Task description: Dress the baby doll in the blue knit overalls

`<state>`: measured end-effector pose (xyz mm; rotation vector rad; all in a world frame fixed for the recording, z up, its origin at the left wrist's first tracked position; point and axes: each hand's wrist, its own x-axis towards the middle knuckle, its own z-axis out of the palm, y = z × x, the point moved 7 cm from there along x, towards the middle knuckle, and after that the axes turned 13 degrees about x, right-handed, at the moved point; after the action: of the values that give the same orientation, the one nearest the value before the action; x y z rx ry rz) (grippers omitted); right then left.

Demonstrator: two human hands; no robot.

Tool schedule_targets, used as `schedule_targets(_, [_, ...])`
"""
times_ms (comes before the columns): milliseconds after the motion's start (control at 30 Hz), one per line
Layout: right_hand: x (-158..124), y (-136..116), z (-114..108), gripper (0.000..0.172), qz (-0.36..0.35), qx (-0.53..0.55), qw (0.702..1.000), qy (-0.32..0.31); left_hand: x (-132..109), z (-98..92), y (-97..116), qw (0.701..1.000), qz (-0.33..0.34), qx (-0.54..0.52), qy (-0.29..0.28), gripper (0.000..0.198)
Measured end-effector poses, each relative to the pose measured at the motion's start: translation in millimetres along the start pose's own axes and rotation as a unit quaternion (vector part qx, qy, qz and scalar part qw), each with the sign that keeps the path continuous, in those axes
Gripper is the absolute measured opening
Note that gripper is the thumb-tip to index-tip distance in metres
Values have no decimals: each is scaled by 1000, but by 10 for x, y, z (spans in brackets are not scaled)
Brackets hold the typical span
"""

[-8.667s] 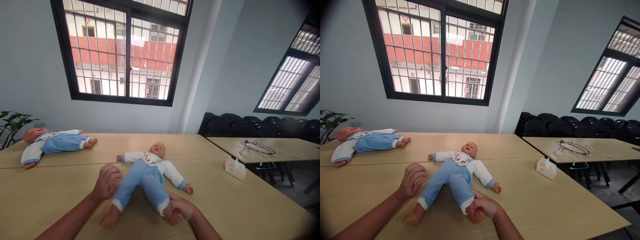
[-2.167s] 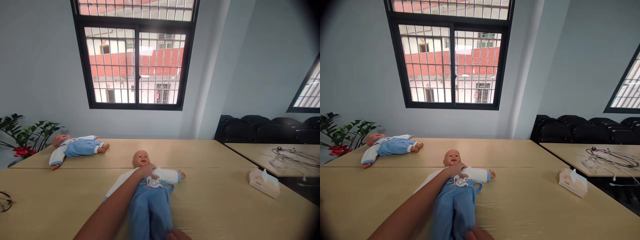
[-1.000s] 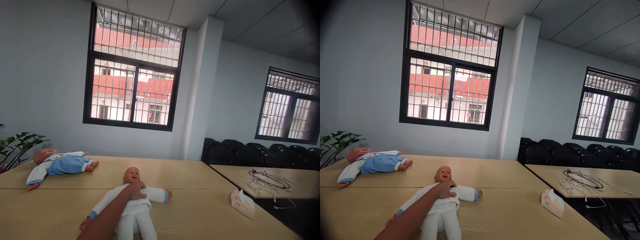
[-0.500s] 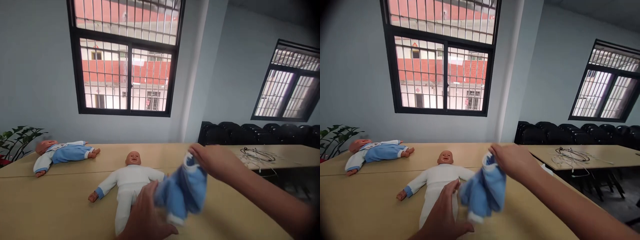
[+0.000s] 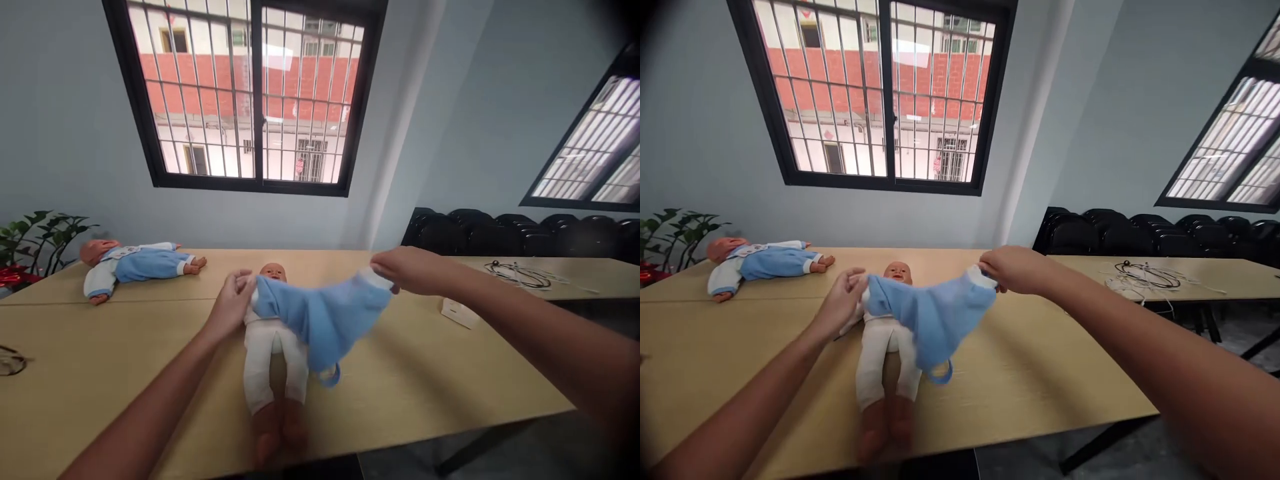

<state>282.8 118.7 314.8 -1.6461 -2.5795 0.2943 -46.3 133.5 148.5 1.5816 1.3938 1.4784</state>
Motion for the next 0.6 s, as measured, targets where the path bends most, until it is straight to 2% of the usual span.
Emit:
schedule_targets(67, [201,111,45,37,5,0,1000,-4,243,-46,28,997,-51,-60,-6,49])
schedule_targets(133, [372,103,-99,37,-4,-30,997,75,478,-136,229,997,-35,-64,20,53])
schedule_targets(233, [355,-118,-489,39,-55,-45,963,259,630,-358,744,993,91,-46,65,58])
schedule_targets(267, [267,-218,-584,40,-80,-42,947,308,589,-438,913,987,143,-29,70,60])
schedule_targets(333, [42,-414,-603,41,-137,-42,926,350,371,-585,1146,972,222,27,72,61])
schedule_targets(400, [-167,-581,-312,42,-193,-55,934,295,42,-648,1187,962,254,91,38,48])
schedule_targets(433, [-269,-646,-63,42,-218,-59,942,247,-143,-614,1139,958,258,123,-11,36])
schedule_targets(500, [-471,-730,544,39,-247,-43,956,154,-546,-396,899,936,232,186,-190,19])
schedule_targets(567, [-621,-784,1206,34,-244,-42,967,57,-960,-165,559,884,175,225,-370,18])
schedule_targets(600, [-674,-826,1525,33,-253,-49,966,-4,-1121,-85,409,860,149,232,-429,24])
